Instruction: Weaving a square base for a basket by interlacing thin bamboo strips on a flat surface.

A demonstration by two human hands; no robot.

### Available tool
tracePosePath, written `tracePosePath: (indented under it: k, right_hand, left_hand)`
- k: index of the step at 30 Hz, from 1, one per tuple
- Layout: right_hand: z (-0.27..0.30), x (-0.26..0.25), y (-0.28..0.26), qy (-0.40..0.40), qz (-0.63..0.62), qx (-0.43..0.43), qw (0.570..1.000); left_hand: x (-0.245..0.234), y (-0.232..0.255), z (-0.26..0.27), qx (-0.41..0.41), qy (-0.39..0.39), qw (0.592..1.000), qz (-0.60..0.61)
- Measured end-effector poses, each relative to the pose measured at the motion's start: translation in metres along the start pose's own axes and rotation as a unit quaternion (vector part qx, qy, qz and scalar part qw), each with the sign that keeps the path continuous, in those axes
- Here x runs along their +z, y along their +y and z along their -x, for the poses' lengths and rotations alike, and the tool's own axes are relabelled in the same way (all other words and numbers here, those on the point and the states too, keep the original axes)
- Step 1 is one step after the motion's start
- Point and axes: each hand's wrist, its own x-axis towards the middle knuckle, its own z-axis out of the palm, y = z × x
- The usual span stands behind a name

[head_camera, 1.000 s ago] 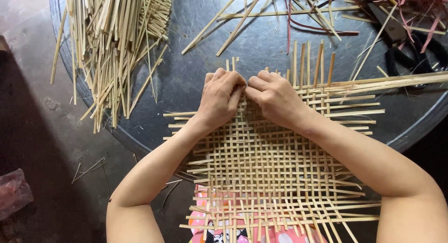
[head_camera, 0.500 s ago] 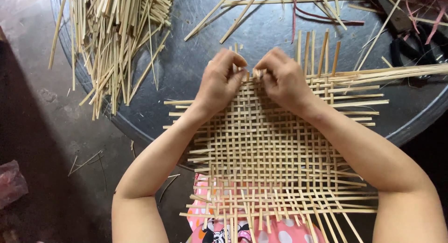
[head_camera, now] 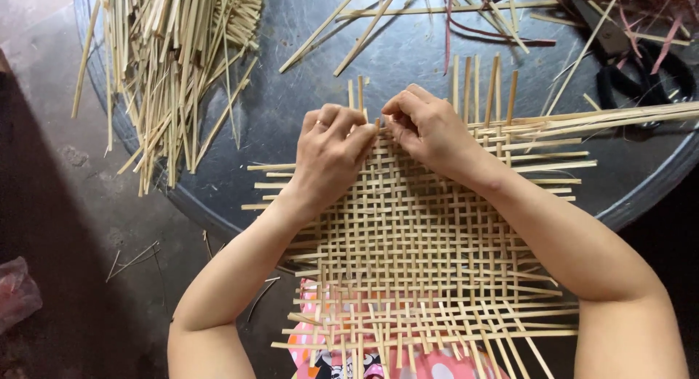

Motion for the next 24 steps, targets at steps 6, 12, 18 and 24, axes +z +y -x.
tracePosePath:
  k: [6, 12, 18, 24]
  right_hand:
    - [-0.001, -0.006, -0.001, -0.040, 0.021, -0.013, 0.999]
    - [-0.003, -0.004, -0.004, 0.012, 0.123, -0.112, 0.986]
    - [-0.003, 0.005, 0.005, 0.005, 0.102, -0.043, 0.994]
    - [-0.006, 0.011, 0.010, -0.040, 0.118, 0.031, 0.992]
  left_hand:
    - [0.000, -0.004, 0.006, -0.012, -0.019, 1.000, 0.005]
    - [0.001, -0.006, 0.008, 0.026, -0.034, 0.999, 0.001]
    - [0.001, -0.008, 0.004, 0.062, -0.034, 0.998, -0.001]
    - [0.000, -0.012, 0.002, 0.063, -0.037, 0.997, 0.032]
